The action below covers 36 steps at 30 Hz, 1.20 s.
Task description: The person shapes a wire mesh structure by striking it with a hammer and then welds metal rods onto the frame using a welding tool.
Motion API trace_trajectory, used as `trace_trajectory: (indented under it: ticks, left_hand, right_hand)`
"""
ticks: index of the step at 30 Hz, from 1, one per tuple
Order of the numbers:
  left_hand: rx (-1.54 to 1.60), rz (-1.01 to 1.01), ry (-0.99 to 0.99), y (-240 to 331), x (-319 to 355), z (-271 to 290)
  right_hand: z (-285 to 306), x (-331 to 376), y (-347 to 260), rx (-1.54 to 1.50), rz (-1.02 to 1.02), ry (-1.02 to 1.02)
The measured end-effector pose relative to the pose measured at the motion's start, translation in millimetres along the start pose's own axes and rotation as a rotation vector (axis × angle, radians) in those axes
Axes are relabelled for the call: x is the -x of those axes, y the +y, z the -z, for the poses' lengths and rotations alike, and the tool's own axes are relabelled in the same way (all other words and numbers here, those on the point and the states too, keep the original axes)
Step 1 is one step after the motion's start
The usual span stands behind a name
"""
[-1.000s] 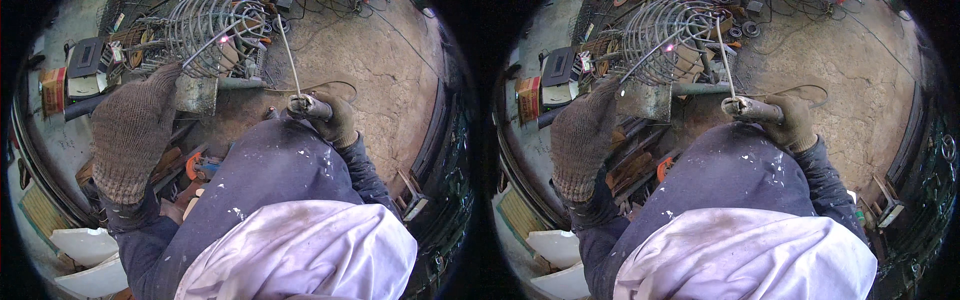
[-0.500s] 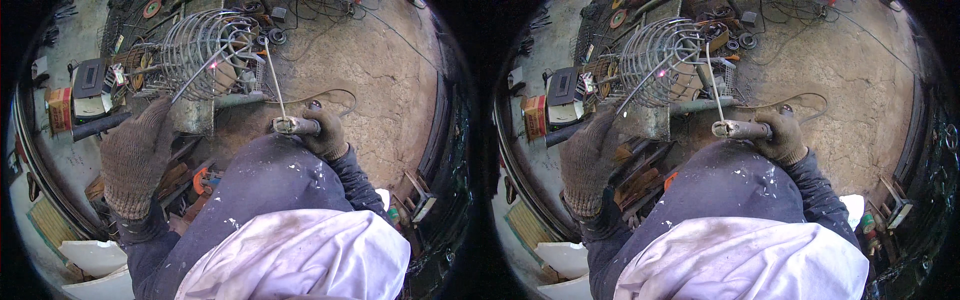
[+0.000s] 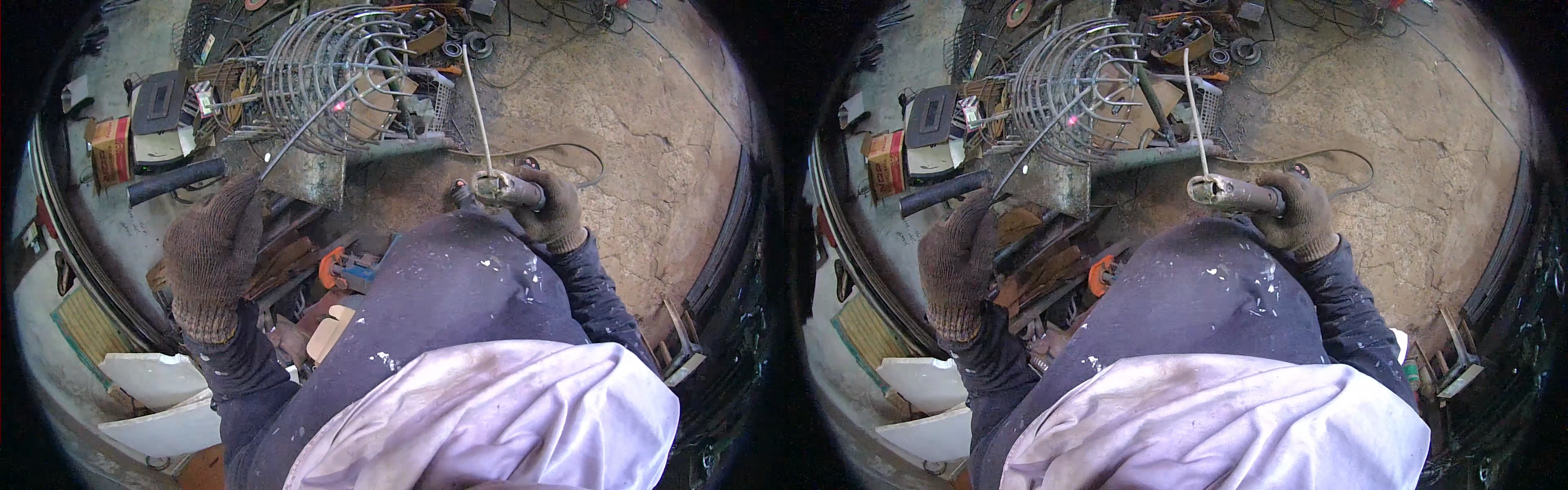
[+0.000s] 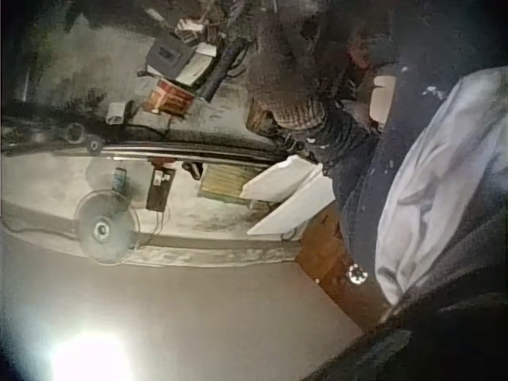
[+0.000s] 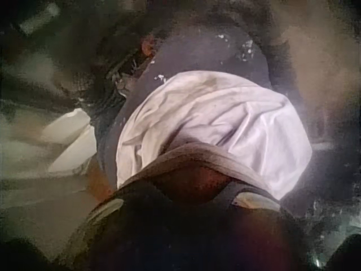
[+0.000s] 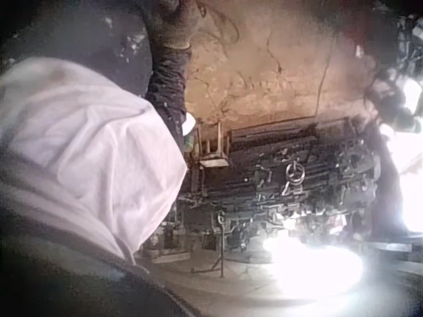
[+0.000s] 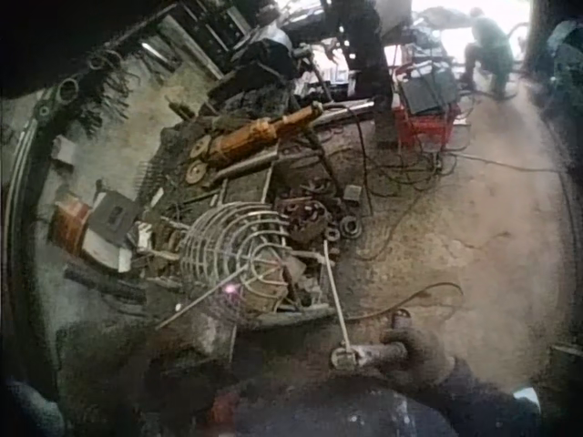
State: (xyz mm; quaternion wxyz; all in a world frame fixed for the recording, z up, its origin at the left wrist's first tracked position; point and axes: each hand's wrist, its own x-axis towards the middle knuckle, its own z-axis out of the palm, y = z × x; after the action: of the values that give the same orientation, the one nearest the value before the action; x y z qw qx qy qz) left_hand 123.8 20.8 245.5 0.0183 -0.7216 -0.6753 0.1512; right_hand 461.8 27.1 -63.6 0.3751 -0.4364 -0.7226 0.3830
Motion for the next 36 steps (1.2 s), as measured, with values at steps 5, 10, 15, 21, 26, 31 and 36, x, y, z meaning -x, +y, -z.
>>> trace_trajectory:
  ticks: [5,10,15,21,26,31,36]
  left_hand:
    - [0.013,-0.077,0.081,-8,1,-7]
    - [-0.008,-0.080,0.069,-6,-4,-5]
    - [0.022,-0.099,0.088,-8,-3,-7]
    - [-0.030,-0.151,0.127,-6,-4,-6]
    - [-0.092,-0.137,0.108,8,1,-7]
    - [0.004,-0.207,0.194,-5,0,-16]
    - [-0.018,-0.282,0.220,-17,-11,-19]
  right_hand:
    - [-5,4,-7,0.040,0.005,0.008]
    - [-16,13,-16,0.042,0.021,0.017]
    - [-33,22,-30,0.073,0.055,0.005]
    - [-49,26,-47,0.083,0.033,0.019]
    - [-54,33,-54,0.148,-0.032,-0.021]
    - [-53,33,-73,0.132,-0.039,0.002]
    - [-63,35,-69,0.171,-0.023,0.006]
